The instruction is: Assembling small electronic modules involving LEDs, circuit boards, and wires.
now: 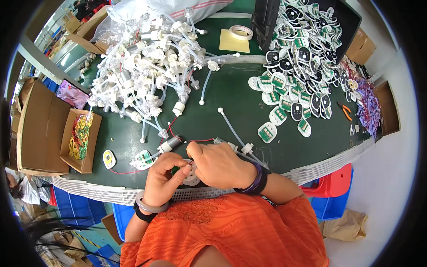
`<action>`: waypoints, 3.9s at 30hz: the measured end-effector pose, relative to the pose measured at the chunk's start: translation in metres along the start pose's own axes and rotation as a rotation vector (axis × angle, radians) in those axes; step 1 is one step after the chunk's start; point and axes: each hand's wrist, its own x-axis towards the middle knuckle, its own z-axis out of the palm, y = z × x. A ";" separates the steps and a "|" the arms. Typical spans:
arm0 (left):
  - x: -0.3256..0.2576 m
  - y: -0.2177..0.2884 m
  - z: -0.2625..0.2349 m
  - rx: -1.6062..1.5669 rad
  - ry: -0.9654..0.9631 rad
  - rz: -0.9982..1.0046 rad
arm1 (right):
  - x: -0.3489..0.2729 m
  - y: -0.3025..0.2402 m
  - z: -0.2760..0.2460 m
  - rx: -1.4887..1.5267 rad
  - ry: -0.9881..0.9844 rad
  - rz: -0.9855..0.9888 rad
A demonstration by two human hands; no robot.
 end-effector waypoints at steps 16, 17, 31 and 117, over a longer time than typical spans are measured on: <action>0.002 0.013 0.002 0.263 0.181 0.138 | 0.005 0.009 -0.005 0.793 -0.011 0.263; 0.001 0.005 -0.003 0.319 0.108 0.166 | 0.004 0.009 -0.006 0.770 0.020 0.269; -0.004 0.002 0.004 -0.402 0.086 -0.127 | 0.005 0.006 -0.003 0.619 0.151 0.163; -0.011 -0.001 0.009 -0.434 0.208 -0.234 | 0.006 0.005 0.013 0.216 0.265 0.001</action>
